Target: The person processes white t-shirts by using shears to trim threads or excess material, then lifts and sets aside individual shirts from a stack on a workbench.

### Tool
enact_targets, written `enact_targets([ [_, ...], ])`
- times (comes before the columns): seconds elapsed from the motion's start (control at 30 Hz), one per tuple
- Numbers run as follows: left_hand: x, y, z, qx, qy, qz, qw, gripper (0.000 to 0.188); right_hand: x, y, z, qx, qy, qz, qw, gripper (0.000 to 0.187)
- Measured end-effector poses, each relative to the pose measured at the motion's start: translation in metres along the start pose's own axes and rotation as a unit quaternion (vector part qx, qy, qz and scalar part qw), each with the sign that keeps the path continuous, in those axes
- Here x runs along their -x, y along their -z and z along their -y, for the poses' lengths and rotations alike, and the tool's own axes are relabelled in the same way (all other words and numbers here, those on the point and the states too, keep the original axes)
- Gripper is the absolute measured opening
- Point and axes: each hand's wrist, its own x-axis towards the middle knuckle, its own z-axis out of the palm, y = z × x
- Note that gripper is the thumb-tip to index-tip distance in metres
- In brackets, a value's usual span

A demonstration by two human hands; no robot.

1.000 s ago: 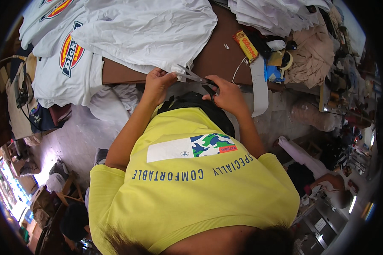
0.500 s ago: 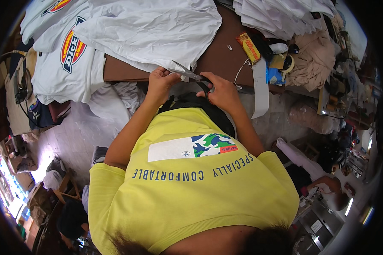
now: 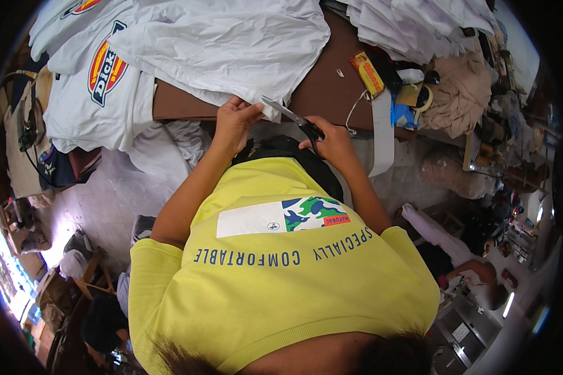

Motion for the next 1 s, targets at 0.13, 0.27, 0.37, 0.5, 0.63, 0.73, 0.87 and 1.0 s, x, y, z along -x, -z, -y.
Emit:
enact_targets([
  [0.13,0.001,-0.002,-0.002,0.014,-0.007,0.002,1.000,0.027,-0.007,0.007,0.019,0.027,-0.052,0.028,0.998,0.064],
  [0.27,0.000,-0.001,-0.001,0.006,-0.013,0.006,1.000,0.027,-0.016,0.006,0.025,0.032,-0.060,0.033,0.997,0.069],
  [0.37,0.000,-0.001,-0.001,0.009,-0.012,0.012,1.000,0.027,-0.022,0.002,0.026,0.035,-0.063,0.044,0.996,0.070],
  [0.5,0.001,-0.002,-0.004,0.025,-0.012,0.020,0.999,0.027,-0.023,0.001,0.021,0.037,-0.047,0.044,0.997,0.071],
  [0.63,0.000,-0.001,-0.004,0.002,-0.005,0.027,1.000,0.029,-0.020,0.000,0.016,0.024,-0.031,0.029,0.999,0.071],
  [0.73,0.000,-0.003,-0.004,-0.005,0.000,0.026,1.000,0.032,-0.019,-0.001,0.015,0.017,-0.038,0.030,0.999,0.071],
  [0.87,0.000,-0.002,-0.004,-0.007,0.000,0.029,1.000,0.033,-0.021,-0.002,0.014,0.005,-0.030,0.027,0.999,0.069],
  [1.0,-0.001,-0.001,-0.003,-0.019,0.000,0.035,0.999,0.031,-0.018,-0.002,0.009,-0.017,-0.029,0.028,0.999,0.065],
])
